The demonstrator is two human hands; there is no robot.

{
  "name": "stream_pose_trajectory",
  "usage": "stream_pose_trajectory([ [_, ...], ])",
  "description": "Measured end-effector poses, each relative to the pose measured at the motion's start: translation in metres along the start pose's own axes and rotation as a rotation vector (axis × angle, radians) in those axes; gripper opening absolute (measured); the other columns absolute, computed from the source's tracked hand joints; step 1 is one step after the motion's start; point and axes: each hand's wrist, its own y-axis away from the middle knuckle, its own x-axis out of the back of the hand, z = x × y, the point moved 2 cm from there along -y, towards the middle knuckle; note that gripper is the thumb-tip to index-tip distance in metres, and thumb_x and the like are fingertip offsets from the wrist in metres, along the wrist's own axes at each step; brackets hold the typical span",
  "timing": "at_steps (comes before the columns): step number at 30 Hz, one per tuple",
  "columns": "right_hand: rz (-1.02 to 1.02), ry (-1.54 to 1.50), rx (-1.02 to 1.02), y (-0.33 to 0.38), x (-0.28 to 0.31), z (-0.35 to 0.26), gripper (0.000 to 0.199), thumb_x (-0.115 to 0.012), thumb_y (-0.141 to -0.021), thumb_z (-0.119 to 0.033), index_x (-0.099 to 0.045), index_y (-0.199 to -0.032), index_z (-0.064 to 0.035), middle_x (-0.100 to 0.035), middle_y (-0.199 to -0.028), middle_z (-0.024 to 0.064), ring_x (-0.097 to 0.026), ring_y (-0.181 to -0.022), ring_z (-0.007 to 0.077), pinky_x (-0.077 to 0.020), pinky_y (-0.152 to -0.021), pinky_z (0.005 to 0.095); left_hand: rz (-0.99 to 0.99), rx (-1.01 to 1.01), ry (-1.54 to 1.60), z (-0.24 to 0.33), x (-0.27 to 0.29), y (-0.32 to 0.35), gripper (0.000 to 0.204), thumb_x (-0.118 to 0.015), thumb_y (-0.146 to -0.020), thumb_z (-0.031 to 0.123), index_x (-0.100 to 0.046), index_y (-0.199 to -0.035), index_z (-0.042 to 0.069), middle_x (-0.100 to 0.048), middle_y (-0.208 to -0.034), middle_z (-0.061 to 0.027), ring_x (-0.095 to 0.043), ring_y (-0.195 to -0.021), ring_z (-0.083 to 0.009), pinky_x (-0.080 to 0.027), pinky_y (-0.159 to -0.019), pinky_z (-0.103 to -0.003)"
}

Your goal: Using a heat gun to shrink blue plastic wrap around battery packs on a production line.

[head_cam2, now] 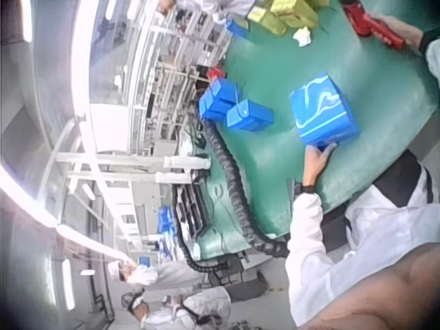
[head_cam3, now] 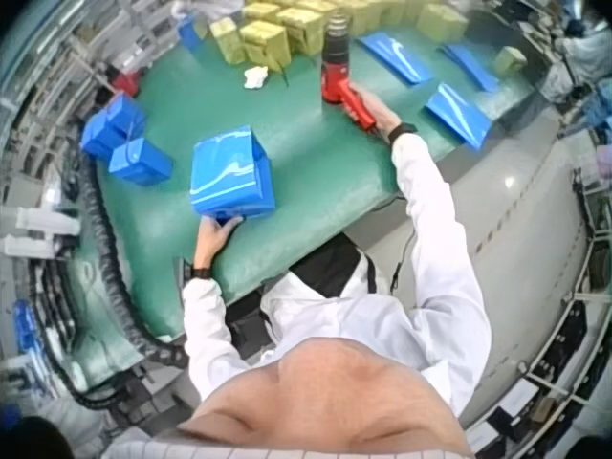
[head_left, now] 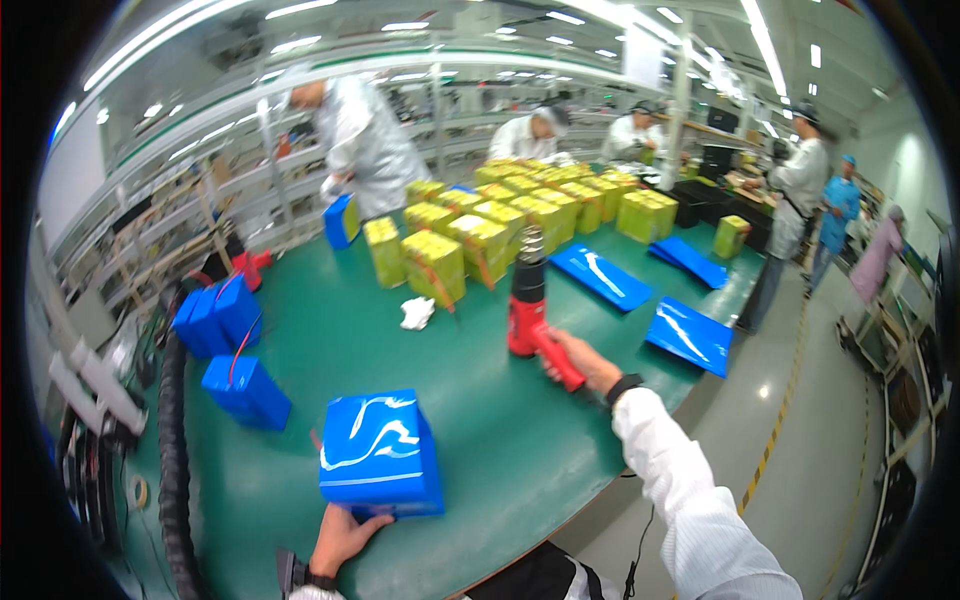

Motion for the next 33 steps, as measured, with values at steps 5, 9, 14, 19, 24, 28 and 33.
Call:
stream_pose_trajectory([
  [5,-0.013,-0.003,0.000,0.007,-0.036,0.006,0.055,-0.055,-0.100,-0.064,-0.058,-0.106,-0.0090,-0.060,-0.075,0.0019,-0.059,-0.058,0.0124,-0.0499,-0.051,0.0273,0.055,-0.020,-0.022,0.008,0.007,0.024,0.037,-0.084,-0.088,0.017,-0.065,-0.113,-0.002,-0.072,-0.102,-0.0126,-0.065,-0.089,-0.0225,-0.052,-0.083,-0.036],
  [9,-0.058,-0.056,-0.019,0.039,-0.035,0.015,0.054,-0.046,-0.105,-0.061,-0.056,-0.113,-0.0079,-0.058,-0.079,0.0000,-0.057,-0.059,0.0093,-0.0495,-0.052,0.0248,0.065,-0.046,-0.022,0.006,0.005,0.021,0.036,-0.084,-0.087,0.014,-0.065,-0.113,-0.003,-0.072,-0.100,-0.0125,-0.065,-0.088,-0.0222,-0.052,-0.082,-0.036],
  [14,-0.059,-0.011,0.046,0.061,-0.028,0.026,0.058,-0.044,-0.106,-0.061,-0.057,-0.118,-0.0064,-0.058,-0.082,-0.0003,-0.056,-0.063,0.0078,-0.0500,-0.055,0.0236,0.061,-0.036,0.025,-0.005,0.005,0.015,0.033,-0.083,-0.087,0.013,-0.066,-0.111,-0.003,-0.073,-0.102,-0.0127,-0.065,-0.090,-0.0222,-0.051,-0.084,-0.036],
  [19,-0.098,-0.089,-0.003,0.072,-0.036,0.023,0.061,-0.044,-0.105,-0.062,-0.057,-0.124,-0.0049,-0.059,-0.083,-0.0006,-0.056,-0.062,0.0074,-0.0503,-0.054,0.0228,0.081,-0.006,0.003,-0.008,0.008,0.017,0.033,-0.084,-0.087,0.013,-0.067,-0.111,-0.002,-0.073,-0.103,-0.0124,-0.065,-0.091,-0.0215,-0.051,-0.086,-0.036],
  [24,-0.144,-0.344,-0.087,0.070,-0.040,0.019,0.063,-0.049,-0.103,-0.064,-0.059,-0.117,-0.0036,-0.061,-0.079,-0.0004,-0.057,-0.057,0.0074,-0.0507,-0.050,0.0220,0.070,-0.043,0.000,-0.012,0.004,0.008,0.035,-0.085,-0.086,0.014,-0.067,-0.111,-0.003,-0.073,-0.104,-0.0124,-0.064,-0.091,-0.0215,-0.051,-0.086,-0.036],
  [28,-0.145,-0.328,-0.044,0.057,-0.053,0.030,0.062,-0.057,-0.096,-0.069,-0.062,-0.096,-0.0064,-0.058,-0.071,-0.0027,-0.057,-0.056,0.0067,-0.0497,-0.049,0.0218,0.078,-0.038,-0.059,-0.011,0.006,0.014,0.035,-0.086,-0.085,0.014,-0.068,-0.110,-0.003,-0.073,-0.100,-0.0120,-0.064,-0.088,-0.0220,-0.051,-0.084,-0.036],
  [33,0.021,-0.263,0.058,0.088,-0.061,0.046,0.058,-0.062,-0.096,-0.066,-0.061,-0.096,-0.0077,-0.058,-0.073,-0.0031,-0.056,-0.057,0.0071,-0.0483,-0.052,0.0225,0.152,-0.041,0.005,-0.005,0.005,0.017,0.034,-0.086,-0.085,0.018,-0.070,-0.106,-0.002,-0.072,-0.093,-0.0114,-0.062,-0.080,-0.0210,-0.051,-0.079,-0.036],
])
